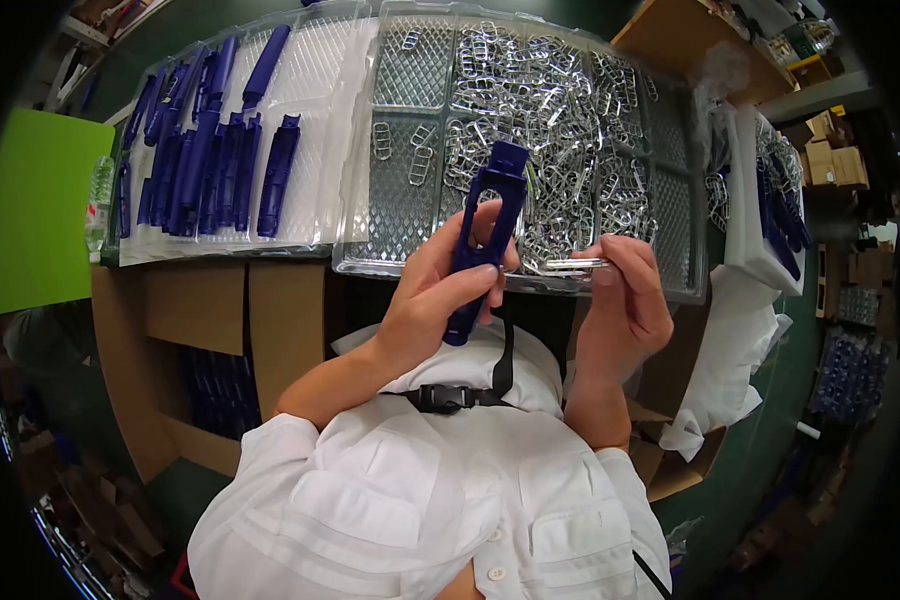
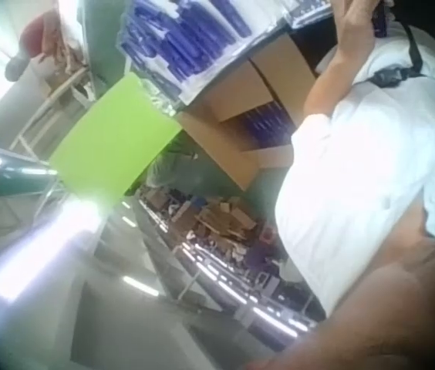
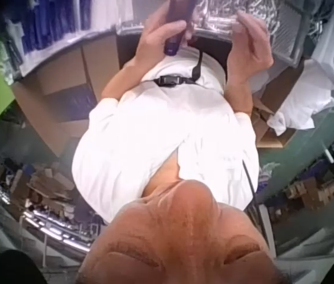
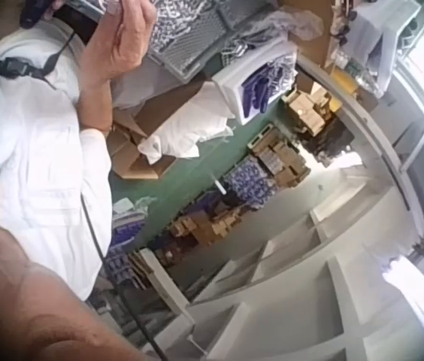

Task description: The person assembles internal metal clips and components into blue plastic housings by hand at a factory workstation.

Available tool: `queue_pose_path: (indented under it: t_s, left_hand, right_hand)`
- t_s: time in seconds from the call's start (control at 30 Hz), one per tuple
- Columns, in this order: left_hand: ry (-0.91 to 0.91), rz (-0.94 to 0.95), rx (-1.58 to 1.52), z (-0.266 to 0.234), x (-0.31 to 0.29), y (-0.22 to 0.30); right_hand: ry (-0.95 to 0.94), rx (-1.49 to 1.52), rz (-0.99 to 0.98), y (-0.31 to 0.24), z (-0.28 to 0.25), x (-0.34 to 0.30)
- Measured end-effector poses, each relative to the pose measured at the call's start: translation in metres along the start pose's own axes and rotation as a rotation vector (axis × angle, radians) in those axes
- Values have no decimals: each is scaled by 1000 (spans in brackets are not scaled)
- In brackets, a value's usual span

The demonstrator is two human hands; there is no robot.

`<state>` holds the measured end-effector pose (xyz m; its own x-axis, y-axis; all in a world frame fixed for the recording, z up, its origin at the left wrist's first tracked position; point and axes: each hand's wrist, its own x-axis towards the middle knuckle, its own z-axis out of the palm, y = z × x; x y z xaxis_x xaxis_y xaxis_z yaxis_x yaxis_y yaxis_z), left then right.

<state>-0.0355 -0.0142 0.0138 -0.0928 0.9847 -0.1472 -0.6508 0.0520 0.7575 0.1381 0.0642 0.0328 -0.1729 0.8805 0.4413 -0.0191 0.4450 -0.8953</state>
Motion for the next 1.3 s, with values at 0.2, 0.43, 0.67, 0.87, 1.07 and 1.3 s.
queue_pose_path:
  t_s: [0.2, 0.43, 0.67, 0.87, 1.07, 1.3]
  left_hand:
    - [-78, -169, 21, -9, -15, 9]
    - [-122, -123, 141, -15, -19, -4]
    - [-128, -124, 224, -18, -20, -4]
    - [-126, -97, 271, -17, -18, -3]
    - [-133, -95, 285, -17, -17, -6]
    - [-147, -114, 301, -17, -17, -7]
  right_hand:
    - [-397, -267, -199, -34, 0, 34]
    - [-513, -574, -338, -38, 20, 37]
    - [-572, -665, -285, -40, 25, 36]
    - [-593, -647, -242, -40, 23, 38]
    - [-577, -674, -251, -32, 25, 32]
    - [-561, -663, -214, -27, 24, 28]
